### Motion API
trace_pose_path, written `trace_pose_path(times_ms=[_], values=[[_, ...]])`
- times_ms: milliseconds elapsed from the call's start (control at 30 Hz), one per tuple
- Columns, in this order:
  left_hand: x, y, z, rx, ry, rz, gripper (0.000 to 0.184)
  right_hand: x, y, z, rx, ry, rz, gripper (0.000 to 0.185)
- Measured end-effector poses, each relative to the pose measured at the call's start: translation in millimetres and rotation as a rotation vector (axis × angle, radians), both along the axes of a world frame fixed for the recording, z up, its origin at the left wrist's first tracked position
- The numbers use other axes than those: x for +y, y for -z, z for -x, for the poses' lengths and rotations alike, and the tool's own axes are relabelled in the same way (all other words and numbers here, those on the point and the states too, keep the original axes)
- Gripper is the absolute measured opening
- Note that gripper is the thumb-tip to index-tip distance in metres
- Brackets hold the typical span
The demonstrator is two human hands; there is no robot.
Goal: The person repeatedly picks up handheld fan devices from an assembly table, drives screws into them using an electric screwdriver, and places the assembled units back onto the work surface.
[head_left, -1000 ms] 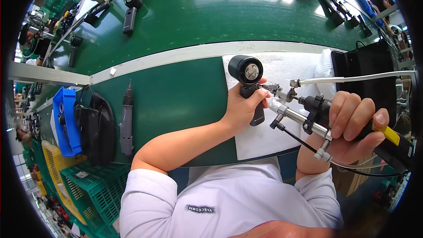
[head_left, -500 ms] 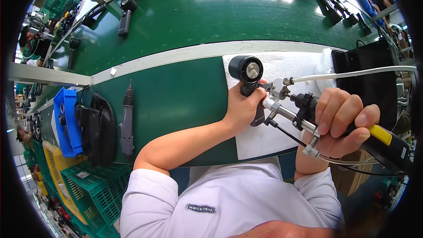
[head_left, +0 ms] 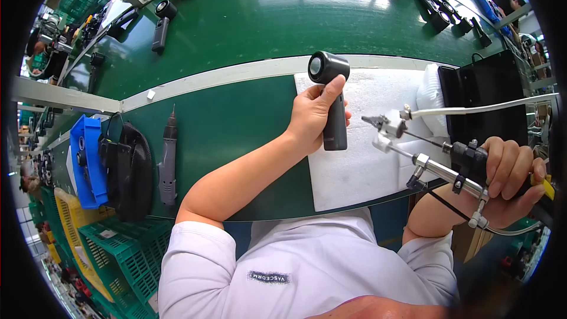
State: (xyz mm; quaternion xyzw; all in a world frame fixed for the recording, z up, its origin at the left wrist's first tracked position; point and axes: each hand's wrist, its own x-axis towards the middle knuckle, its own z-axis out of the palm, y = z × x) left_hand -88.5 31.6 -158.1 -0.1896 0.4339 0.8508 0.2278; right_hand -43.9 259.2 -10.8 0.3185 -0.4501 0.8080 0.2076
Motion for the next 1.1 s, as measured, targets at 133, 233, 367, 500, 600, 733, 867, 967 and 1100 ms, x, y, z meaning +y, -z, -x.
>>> trace_pose_path(times_ms=[133,233,367,500,600,733,867,967,1100], values=[[0,12,-4,-0.012,0.089,-0.353,0.044,-24,19,-2,-0.077,-0.069,0.03,0.029],[-6,27,-3,-0.002,0.127,-0.59,0.045,-35,30,0,-0.063,-0.101,0.018,0.029],[-7,29,-3,-0.046,0.106,-0.626,0.049,-47,36,3,-0.048,-0.1,0.027,0.03],[-7,31,0,-0.045,0.113,-0.654,0.049,-53,38,5,-0.061,-0.09,0.025,0.031],[-7,30,0,-0.039,0.122,-0.661,0.048,-58,41,6,-0.056,-0.077,0.044,0.03],[-8,32,0,-0.037,0.132,-0.64,0.048,-63,46,11,-0.026,-0.106,0.007,0.028],[-7,30,1,-0.046,0.133,-0.602,0.049,-66,51,16,-0.027,-0.117,-0.01,0.028],[-7,31,1,-0.044,0.133,-0.578,0.05,-68,54,18,-0.027,-0.118,-0.016,0.028],[-9,36,2,-0.028,0.159,-0.604,0.051,-69,56,18,-0.005,-0.118,-0.031,0.028]])
